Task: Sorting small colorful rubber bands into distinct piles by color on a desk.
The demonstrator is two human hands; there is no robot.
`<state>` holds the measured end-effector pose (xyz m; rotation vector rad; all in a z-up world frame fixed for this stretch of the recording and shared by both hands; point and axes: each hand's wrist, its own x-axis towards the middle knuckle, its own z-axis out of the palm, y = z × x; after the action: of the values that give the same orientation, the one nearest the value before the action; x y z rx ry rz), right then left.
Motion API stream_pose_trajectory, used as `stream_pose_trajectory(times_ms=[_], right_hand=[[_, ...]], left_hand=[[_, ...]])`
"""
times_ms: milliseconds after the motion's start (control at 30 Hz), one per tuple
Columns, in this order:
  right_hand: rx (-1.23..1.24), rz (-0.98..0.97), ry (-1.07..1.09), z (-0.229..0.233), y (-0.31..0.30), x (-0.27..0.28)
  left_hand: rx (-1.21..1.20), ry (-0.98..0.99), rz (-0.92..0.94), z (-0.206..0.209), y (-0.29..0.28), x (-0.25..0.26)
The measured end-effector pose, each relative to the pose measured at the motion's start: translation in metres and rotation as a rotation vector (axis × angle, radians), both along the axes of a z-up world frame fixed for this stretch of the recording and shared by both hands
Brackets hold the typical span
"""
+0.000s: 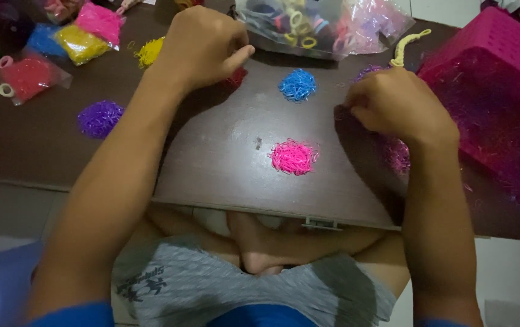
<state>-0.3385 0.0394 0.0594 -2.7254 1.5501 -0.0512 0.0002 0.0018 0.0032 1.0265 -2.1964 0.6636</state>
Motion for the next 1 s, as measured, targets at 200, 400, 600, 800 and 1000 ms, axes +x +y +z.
stream_pose_trajectory(times_ms=[200, 400, 600, 800, 1000], right_hand=[[-0.034, 0.05, -0.001, -0.007, -0.006, -0.004], [-0.058, 0.095, 0.038, -0.012, -0.011, -0.004], [-0.286, 0.205, -0.149, -0.003, -0.004, 0.0], [-0.379, 0.5, -0.329, -0.019, -0.013, 0.011], [-0.476, 0.459, -0.313, -0.026, -0.007, 0.018]], left_hand=[[0.017, 0.039, -0.045, 0.001, 0.0, -0.001], [-0.01, 0.063, -0.121, 0.001, 0.003, -0.012], [0.064, 0.115, -0.31, -0.001, 0.014, -0.049], [0.033, 0.051, -0.388, -0.012, 0.021, -0.082], [-0.091, 0.1, -0.367, -0.014, 0.024, -0.087]])
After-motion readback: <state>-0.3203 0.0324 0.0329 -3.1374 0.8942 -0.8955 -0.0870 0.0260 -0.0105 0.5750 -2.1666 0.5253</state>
